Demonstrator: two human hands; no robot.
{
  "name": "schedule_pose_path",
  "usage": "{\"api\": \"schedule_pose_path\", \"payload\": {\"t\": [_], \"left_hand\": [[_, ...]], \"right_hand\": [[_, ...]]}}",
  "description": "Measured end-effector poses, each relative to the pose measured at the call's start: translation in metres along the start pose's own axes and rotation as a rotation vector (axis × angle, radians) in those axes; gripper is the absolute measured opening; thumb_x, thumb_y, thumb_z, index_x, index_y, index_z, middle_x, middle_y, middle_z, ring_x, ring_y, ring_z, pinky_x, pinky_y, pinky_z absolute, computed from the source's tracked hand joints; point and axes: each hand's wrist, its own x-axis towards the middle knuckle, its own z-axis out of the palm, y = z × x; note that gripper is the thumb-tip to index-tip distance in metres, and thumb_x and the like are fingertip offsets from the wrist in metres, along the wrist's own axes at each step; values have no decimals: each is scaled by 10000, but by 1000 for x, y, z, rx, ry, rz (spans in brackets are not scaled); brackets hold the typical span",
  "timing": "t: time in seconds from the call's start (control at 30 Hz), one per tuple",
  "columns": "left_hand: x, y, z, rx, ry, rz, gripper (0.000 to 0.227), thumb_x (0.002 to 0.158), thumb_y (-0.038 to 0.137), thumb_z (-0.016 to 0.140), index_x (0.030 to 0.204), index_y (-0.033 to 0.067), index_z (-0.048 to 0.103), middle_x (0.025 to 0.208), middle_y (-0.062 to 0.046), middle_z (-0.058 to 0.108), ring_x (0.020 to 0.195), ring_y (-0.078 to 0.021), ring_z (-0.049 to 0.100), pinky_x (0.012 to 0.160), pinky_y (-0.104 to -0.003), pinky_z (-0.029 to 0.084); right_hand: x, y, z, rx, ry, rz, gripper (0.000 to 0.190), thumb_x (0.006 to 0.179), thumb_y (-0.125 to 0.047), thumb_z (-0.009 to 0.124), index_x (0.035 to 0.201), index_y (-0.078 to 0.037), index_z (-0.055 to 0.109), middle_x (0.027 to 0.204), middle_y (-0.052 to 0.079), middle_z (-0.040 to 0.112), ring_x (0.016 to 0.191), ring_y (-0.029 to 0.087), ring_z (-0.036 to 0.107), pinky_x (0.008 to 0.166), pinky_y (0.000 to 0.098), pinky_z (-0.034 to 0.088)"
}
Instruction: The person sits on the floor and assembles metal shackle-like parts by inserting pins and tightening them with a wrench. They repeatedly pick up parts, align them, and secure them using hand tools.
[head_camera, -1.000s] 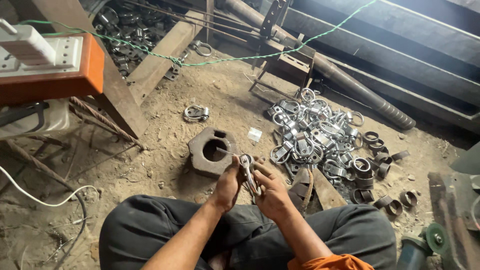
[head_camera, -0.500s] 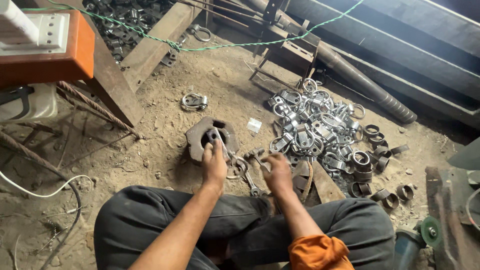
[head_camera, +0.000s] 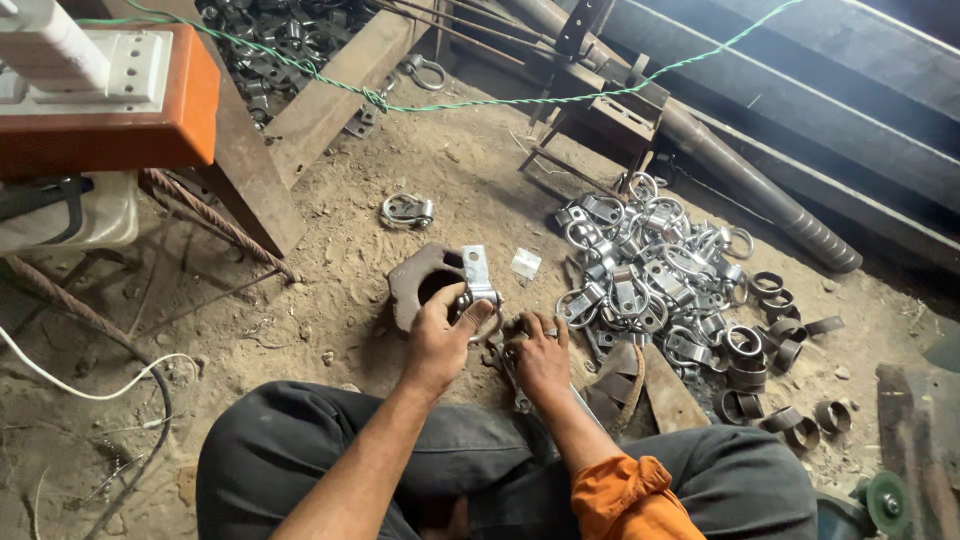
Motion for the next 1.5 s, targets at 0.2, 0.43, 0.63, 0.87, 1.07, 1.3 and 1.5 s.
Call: {"api": "schedule_pose_path", "payload": {"t": [0.2,0.43,0.63,0.87,1.07,1.3,1.5], "left_hand": [[2,-17,4,-368,-110,-128,402,1023,331,617,1273,16,600,845,18,616,677,-44,488,585,-204,419],[-7,-8,3,-331,-132,-210,340,1015,283,562,1273,65,535,910,39,629,683,-31,497,574,-199,411],[-9,4,5,-124,-140,-174,361,1030,307,560,1306,73,542,917,-10,632,671,-62,461,574,-222,395],[-23,10,15,33,-272,45,336,1034,286,575,1243,24,593,1082,-49,698,998,-115,625,894,-266,502],[-39,-7,30,-40,-372,-42,346,1037,250,543,1316,46,554,1087,-39,683,995,-108,612,899,-284,505],[-46,-3,30,-62,-362,65,333,1050,234,557,1298,13,558,1135,-40,700,1056,-101,622,952,-271,496],[-40,-2,32,-41,-353,36,356,1036,236,585,1308,8,549,1118,-43,689,1030,-99,612,919,-267,503]], "right_hand": [[2,7,13,-74,148,-95,415,777,-230,721,1190,-211,757,1442,14,526,1419,201,387,1204,511,154],[2,0,-16,111,-15,38,288,825,-261,746,1100,-177,752,1411,53,523,1347,236,444,1159,496,235],[7,11,-77,803,114,344,176,867,-181,761,1021,-96,755,1003,65,788,886,157,782,815,317,640],[-52,21,-162,967,225,58,167,856,-130,779,1002,-49,778,909,72,806,759,131,764,695,260,643],[-73,14,-143,1271,240,75,194,876,-87,784,1035,22,759,891,77,785,803,107,722,716,254,588],[-68,14,-133,1451,153,21,220,877,-42,779,1073,42,725,955,76,778,872,111,722,777,255,588],[-66,15,-131,1426,186,39,276,869,-18,765,1138,22,718,993,77,782,910,109,733,817,249,599]]}}
